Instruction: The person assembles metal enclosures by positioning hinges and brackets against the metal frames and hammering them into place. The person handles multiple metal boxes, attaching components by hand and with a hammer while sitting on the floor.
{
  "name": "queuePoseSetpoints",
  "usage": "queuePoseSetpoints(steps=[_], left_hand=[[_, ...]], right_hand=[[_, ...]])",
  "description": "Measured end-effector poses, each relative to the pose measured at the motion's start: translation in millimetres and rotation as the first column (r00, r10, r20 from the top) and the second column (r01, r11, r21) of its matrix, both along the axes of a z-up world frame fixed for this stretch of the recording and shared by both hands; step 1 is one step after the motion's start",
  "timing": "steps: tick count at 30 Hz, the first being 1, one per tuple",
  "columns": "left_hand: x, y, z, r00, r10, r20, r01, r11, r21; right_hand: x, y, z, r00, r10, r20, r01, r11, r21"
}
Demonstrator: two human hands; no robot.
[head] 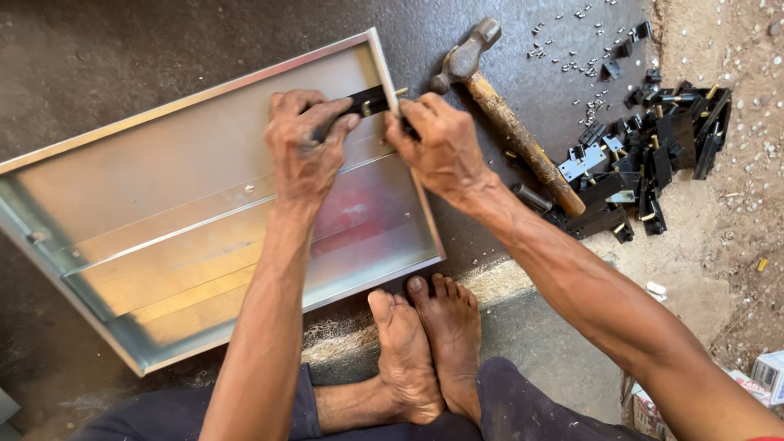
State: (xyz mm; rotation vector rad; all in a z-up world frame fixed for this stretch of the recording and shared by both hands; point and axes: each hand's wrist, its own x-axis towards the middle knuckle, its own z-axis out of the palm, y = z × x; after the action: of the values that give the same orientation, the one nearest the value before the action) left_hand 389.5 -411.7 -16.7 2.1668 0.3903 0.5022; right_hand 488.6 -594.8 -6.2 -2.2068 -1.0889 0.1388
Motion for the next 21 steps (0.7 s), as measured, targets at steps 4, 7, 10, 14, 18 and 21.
queuePoseSetpoints(steps=[4, 7, 10, 14, 18, 21], left_hand=[[13, -10, -5, 1.0, 0.002, 0.006, -0.002, 1.0, -0.004], [15, -9, -6, 1.0, -0.008, 0.012, 0.008, 1.0, 0.001], [17, -9, -3, 1.0, -0.012, 0.015, 0.012, 1.0, 0.006], [16, -8, -6, 0.999, -0.016, 0.034, 0.016, 1.0, 0.013], [16, -8, -10, 0.998, -0.005, 0.06, 0.006, 1.0, -0.011], [18, -11, -11, 0.999, 0.014, 0.045, -0.014, 1.0, -0.004]], right_hand=[[9, -9, 6, 0.999, -0.03, 0.043, 0.032, 0.998, -0.05], [11, -14, 12, 0.995, -0.013, 0.103, 0.014, 1.0, -0.015], [3, -58, 40, 0.988, -0.07, 0.138, 0.072, 0.997, -0.013], [8, -126, 55, 0.864, -0.125, 0.488, 0.309, 0.896, -0.318], [6, -169, 41, 0.923, -0.304, 0.237, 0.383, 0.796, -0.47], [10, -173, 43, 0.858, -0.472, -0.203, 0.362, 0.835, -0.414]])
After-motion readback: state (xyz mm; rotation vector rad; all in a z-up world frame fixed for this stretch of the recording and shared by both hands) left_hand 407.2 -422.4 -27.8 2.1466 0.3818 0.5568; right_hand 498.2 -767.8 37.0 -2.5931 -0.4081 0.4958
